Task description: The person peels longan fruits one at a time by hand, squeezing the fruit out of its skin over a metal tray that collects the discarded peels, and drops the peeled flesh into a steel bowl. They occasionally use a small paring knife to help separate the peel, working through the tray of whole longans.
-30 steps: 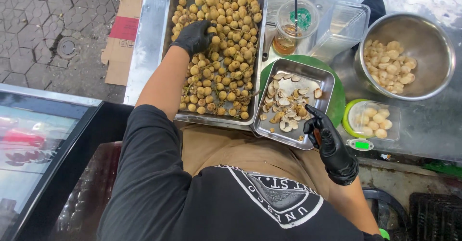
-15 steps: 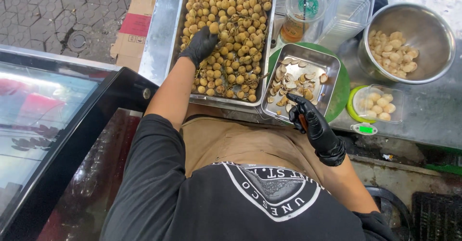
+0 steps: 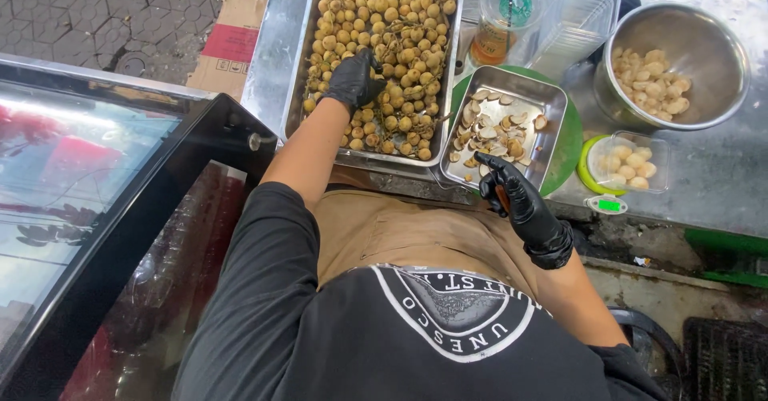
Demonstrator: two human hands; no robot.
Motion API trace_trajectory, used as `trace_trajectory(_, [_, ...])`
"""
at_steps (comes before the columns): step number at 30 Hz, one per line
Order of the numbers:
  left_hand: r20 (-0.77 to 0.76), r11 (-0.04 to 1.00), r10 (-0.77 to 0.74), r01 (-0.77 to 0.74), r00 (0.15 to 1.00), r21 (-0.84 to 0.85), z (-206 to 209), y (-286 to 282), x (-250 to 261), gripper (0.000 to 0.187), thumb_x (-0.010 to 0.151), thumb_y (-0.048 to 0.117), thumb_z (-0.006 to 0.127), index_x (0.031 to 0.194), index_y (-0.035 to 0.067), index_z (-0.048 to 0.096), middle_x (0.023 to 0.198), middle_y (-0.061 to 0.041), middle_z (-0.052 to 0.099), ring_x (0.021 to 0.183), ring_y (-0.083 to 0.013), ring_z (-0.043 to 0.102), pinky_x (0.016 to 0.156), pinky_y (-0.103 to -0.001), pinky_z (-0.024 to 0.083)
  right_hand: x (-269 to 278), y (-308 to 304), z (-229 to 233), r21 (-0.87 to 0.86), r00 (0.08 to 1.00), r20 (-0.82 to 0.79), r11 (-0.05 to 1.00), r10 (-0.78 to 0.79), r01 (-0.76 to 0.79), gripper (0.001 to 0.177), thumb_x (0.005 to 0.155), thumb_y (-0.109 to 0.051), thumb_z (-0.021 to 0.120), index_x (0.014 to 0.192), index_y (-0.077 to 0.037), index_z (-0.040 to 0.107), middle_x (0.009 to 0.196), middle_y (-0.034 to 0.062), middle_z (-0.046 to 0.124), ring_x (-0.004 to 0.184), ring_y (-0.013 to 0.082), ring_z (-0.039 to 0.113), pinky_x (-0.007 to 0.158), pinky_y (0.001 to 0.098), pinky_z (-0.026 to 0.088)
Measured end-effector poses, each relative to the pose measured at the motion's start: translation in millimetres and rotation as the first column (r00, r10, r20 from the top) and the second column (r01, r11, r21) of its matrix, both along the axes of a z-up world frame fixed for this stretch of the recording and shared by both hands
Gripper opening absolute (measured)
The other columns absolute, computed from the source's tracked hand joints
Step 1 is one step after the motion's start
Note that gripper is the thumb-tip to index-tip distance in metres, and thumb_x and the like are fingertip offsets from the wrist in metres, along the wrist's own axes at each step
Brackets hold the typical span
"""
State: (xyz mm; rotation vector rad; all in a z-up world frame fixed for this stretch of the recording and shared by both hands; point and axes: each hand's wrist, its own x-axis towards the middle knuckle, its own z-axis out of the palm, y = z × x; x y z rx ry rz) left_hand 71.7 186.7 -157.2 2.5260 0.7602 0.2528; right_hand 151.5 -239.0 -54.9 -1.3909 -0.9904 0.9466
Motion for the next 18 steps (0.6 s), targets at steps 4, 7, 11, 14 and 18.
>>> trace_trajectory(4, [0.131,0.996,-0.03,0.018,0.991,0.087,-5.4,-4.2,-0.1,0.057,0.071,0.042,0.083,0.108,0.008,0.055,0.099,-0.022,0.065,0.094,-0.0443,0.063,0.075,-0.053,0.052,6.0,-5.6,-9.2,0.015,0.999,-0.031,0.999,-0.029,0.029,0.076,0.105,-0.061,0.043,0.155,-0.004,0.042,0.097,0.0,0.054,0.074,0.0087,0.041,0.066,0.0249,0.038])
trace_trajectory(7, [0.321,1.0,0.017,-0.024,0.947,0.016,9.3,-9.1,-6.7,0.036,0.093,0.026,0.074,0.119,0.008,0.055,0.105,-0.02,0.065,0.101,-0.0351,0.062,0.087,-0.048,0.05,8.9,-4.5,-14.0,0.048,0.994,-0.089,0.997,-0.062,0.067,0.061,0.109,-0.051,0.041,0.148,-0.005,0.048,0.098,-0.0002,0.055,0.075,0.0081,0.044,0.067,0.0241,0.04])
trace_trajectory(11, [0.393,0.557,0.222,0.215,0.892,-0.802,81.0,-58.0,-22.0,0.038,0.102,0.015,0.057,0.139,0.009,0.05,0.108,-0.014,0.052,0.094,-0.0215,0.048,0.08,-0.032,0.045,7.6,9.4,-5.7,0.07,0.971,-0.161,0.979,-0.178,0.191,0.031,0.112,-0.028,0.048,0.131,-0.003,0.054,0.1,0.0031,0.057,0.079,0.0111,0.05,0.071,0.027,0.044])
trace_trajectory(14, [0.55,0.229,0.215,0.506,0.807,-0.832,107.7,-101.3,-28.8,0.047,0.103,0.008,0.057,0.149,0.008,0.048,0.138,-0.006,0.052,0.11,-0.0174,0.055,0.092,-0.028,0.049,1.2,28.1,18.7,0.144,0.97,-0.11,0.962,-0.219,0.233,0.023,0.112,-0.018,0.05,0.129,-0.003,0.056,0.101,0.0042,0.06,0.083,0.0119,0.055,0.075,0.0273,0.048])
trace_trajectory(18, [0.654,-0.065,0.377,0.723,0.656,-0.688,135.2,-165.4,-33.1,0.052,0.105,0.008,0.06,0.154,0.006,0.044,0.162,-0.004,0.046,0.138,-0.0195,0.055,0.114,-0.034,0.05,-17.8,47.2,57.0,0.191,0.965,0.075,0.954,-0.25,0.232,0.035,0.111,-0.011,0.053,0.145,-0.005,0.052,0.096,0.0025,0.062,0.077,0.0098,0.052,0.071,0.024,0.046])
